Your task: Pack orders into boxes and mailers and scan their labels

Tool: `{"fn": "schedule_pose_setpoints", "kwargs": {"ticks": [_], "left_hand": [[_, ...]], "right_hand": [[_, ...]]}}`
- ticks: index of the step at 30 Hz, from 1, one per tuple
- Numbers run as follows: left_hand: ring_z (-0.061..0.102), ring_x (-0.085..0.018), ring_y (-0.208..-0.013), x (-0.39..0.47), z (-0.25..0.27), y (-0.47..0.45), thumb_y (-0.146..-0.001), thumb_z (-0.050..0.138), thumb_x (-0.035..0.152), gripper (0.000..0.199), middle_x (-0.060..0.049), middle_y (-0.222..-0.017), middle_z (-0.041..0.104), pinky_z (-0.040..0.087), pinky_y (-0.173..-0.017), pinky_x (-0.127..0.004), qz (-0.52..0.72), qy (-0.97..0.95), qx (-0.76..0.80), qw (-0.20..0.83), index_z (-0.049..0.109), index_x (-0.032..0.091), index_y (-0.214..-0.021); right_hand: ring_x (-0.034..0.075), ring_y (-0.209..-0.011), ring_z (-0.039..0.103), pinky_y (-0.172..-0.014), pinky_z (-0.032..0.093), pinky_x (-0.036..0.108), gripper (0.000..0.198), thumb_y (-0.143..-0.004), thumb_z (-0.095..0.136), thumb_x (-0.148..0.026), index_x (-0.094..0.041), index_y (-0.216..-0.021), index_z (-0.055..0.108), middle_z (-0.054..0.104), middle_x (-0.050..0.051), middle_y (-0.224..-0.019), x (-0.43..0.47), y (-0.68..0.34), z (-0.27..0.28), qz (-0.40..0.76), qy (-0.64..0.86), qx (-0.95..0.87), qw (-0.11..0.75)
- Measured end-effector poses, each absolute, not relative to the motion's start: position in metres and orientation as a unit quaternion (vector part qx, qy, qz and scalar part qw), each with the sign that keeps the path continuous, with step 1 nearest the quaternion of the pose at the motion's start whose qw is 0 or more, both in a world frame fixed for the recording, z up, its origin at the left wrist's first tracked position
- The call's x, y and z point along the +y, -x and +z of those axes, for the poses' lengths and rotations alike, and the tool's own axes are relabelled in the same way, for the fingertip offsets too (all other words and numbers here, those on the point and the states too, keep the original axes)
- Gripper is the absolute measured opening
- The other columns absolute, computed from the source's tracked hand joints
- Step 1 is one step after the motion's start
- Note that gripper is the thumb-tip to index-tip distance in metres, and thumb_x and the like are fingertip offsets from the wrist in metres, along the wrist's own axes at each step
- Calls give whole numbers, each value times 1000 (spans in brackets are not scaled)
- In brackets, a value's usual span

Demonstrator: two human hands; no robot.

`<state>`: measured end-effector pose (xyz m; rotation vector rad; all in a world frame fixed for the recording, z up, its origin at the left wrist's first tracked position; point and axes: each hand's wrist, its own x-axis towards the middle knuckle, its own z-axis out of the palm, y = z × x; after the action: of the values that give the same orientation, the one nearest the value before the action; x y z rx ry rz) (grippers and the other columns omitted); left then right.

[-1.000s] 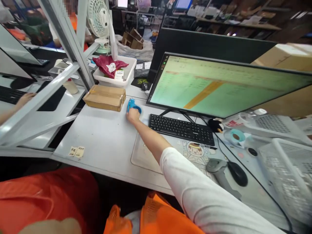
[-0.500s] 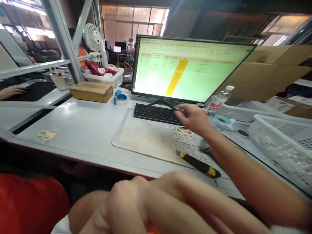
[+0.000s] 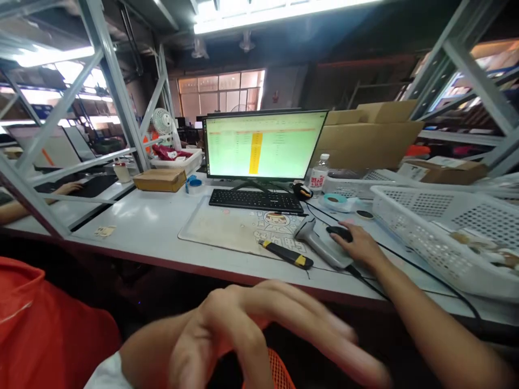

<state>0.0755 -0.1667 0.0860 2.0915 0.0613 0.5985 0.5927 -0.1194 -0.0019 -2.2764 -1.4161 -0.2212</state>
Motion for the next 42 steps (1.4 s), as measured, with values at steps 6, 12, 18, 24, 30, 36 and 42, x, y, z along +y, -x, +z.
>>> {"fn": "schedule_pose_setpoints", "kwargs": {"ticks": [6, 12, 18, 24, 30, 36, 42], "left_hand": [[70, -28, -118, -121, -31, -68, -96, 56, 71, 53, -12, -124, 77, 51, -110, -38, 194, -805, 265, 493, 73, 21, -91], [50, -33, -151, -84, -245, 66, -96, 53, 42, 34, -5, -153, 64, 39, -126, -51, 86, -766, 595, 229, 80, 28, -111], [44, -29, -155, -49, -284, 94, -98, 51, 44, 49, -1, -155, 62, 32, -131, -49, -16, -734, 655, 181, 70, 30, -141], [69, -33, -125, -20, -275, 66, -99, 42, 34, 46, -13, -121, 80, 44, -118, -45, -71, -722, 677, 124, 83, 18, -114], [66, -35, -127, -20, -278, 61, -97, 41, 33, 49, -15, -127, 77, 44, -116, -45, -77, -707, 687, 151, 81, 16, -119], [67, -33, -127, -23, -276, 66, -97, 41, 32, 46, -13, -122, 79, 40, -120, -47, -74, -716, 679, 145, 83, 20, -112], [67, -34, -126, -24, -279, 64, -98, 35, 35, 53, -14, -123, 79, 39, -120, -47, -64, -710, 684, 153, 81, 17, -116]], "right_hand": [[36, -128, 65, -112, 50, 42, 64, -89, 52, -48, -14, -143, 61, 63, 23, -144, -117, -612, -19, -85, 811, -540, 208], [38, -124, 66, -110, 51, 50, 55, -89, 42, -50, -22, -131, 64, 66, 20, -137, -104, -625, -34, -106, 816, -534, 196], [41, -120, 68, -109, 53, 54, 57, -82, 41, -59, -29, -124, 63, 66, 19, -137, -100, -639, -50, -114, 825, -505, 225], [43, -117, 67, -111, 50, 58, 46, -77, 47, -63, -37, -114, 57, 70, 16, -125, -101, -662, -66, -118, 806, -518, 261], [46, -111, 67, -101, 52, 62, 45, -67, 58, -64, -45, -107, 54, 71, 15, -117, -99, -685, -83, -105, 805, -499, 302], [46, -109, 67, -97, 53, 63, 52, -67, 59, -68, -50, -116, 58, 70, 16, -118, -99, -689, -88, -103, 802, -497, 314], [44, -107, 70, -90, 55, 59, 59, -71, 52, -73, -64, -129, 55, 72, 15, -120, -99, -684, -87, -130, 802, -499, 300]]}}
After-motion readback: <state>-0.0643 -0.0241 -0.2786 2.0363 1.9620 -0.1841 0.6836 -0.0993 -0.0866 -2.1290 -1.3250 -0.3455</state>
